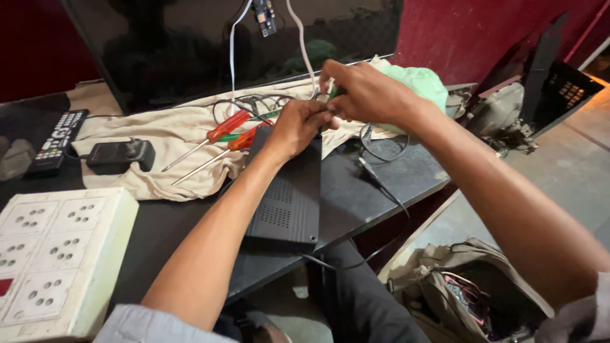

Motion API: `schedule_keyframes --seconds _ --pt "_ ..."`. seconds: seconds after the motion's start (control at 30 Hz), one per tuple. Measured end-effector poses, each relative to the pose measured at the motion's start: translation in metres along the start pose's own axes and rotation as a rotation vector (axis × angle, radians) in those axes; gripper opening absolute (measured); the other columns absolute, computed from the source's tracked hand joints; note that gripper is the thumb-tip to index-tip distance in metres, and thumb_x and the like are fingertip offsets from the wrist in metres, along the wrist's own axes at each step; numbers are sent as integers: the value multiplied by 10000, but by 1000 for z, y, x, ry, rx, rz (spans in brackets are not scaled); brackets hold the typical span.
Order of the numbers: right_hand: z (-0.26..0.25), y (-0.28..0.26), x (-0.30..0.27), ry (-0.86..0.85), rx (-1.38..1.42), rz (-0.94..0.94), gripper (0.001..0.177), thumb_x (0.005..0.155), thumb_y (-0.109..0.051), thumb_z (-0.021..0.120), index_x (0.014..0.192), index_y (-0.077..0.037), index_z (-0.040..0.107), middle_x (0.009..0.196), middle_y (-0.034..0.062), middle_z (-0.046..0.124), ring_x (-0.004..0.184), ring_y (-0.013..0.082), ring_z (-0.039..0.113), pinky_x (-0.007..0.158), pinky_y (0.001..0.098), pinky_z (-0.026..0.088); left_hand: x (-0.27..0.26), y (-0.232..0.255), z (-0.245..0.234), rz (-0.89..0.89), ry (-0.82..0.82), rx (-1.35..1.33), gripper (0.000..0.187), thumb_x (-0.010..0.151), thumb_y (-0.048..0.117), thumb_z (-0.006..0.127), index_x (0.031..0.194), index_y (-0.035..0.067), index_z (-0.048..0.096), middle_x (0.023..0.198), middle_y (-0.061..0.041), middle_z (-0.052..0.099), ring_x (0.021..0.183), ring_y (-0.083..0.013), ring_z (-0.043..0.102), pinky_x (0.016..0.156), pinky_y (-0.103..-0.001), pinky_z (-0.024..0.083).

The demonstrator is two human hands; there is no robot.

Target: The person uses a screwdriver to unscrew and remove the casing of a small black electronic device. They then use a green probe to test internal components and connections before reassembling the device.

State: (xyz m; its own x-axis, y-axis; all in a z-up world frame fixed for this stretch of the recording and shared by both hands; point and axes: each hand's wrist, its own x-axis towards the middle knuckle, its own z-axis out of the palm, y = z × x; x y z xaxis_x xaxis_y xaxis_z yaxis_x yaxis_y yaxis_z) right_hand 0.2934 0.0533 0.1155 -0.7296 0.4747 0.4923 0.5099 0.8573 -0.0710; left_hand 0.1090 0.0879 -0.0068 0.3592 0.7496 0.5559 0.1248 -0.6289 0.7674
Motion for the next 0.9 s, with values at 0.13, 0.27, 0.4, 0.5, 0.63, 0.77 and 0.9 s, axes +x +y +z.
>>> schedule_keyframes --seconds 0.13,0.27,0.4,0.5,0.63,0.77,0.9 --pt "23 -10 -13 250 116 233 242 798 -30 762 1039 -7 773 806 179 743 694 262 750 618 367 568 3 -2 -1 -36 63 -88 174 896 83 740 993 -58 769 831 -76 786 753 -115 732 696 -276 583" --pt "54 -17 -12 597 201 336 290 845 -99 838 1113 -14 771 865 162 765 724 207 774 628 317 593 4 -4 5 -44 105 -199 141 868 25 777 956 -82 751 841 -98 777 758 -118 747 695 -263 610" --pt "70 -25 -11 719 155 402 258 844 -95 845 1084 -18 791 858 154 780 734 170 776 653 291 603 3 1 4 -53 145 -163 155 858 38 773 967 -68 746 841 -91 780 762 -118 755 690 -265 608" --pt "74 -24 -12 735 192 353 257 867 -40 786 1123 -14 780 903 144 792 756 152 775 670 288 611 1 4 4 -24 148 -171 157 852 51 765 971 -51 755 853 -85 792 767 -117 760 704 -266 613" --pt "71 -15 -14 624 232 420 223 875 -34 796 1097 -17 789 829 142 783 725 163 764 658 308 590 1 10 4 -68 217 9 210 755 97 867 875 -44 768 792 -112 789 701 -126 751 651 -280 588" --pt "72 -11 -16 592 366 381 255 894 -27 733 1148 -23 754 942 113 800 838 141 781 725 292 632 1 13 7 -62 276 75 245 707 117 887 851 -32 756 772 -102 786 685 -131 740 632 -293 579" --pt "74 -15 -14 636 308 338 261 923 -42 727 1182 -13 740 1018 119 803 897 144 789 762 301 636 -1 8 4 -79 151 111 187 802 114 837 884 -36 761 758 -117 753 687 -130 688 648 -323 541"
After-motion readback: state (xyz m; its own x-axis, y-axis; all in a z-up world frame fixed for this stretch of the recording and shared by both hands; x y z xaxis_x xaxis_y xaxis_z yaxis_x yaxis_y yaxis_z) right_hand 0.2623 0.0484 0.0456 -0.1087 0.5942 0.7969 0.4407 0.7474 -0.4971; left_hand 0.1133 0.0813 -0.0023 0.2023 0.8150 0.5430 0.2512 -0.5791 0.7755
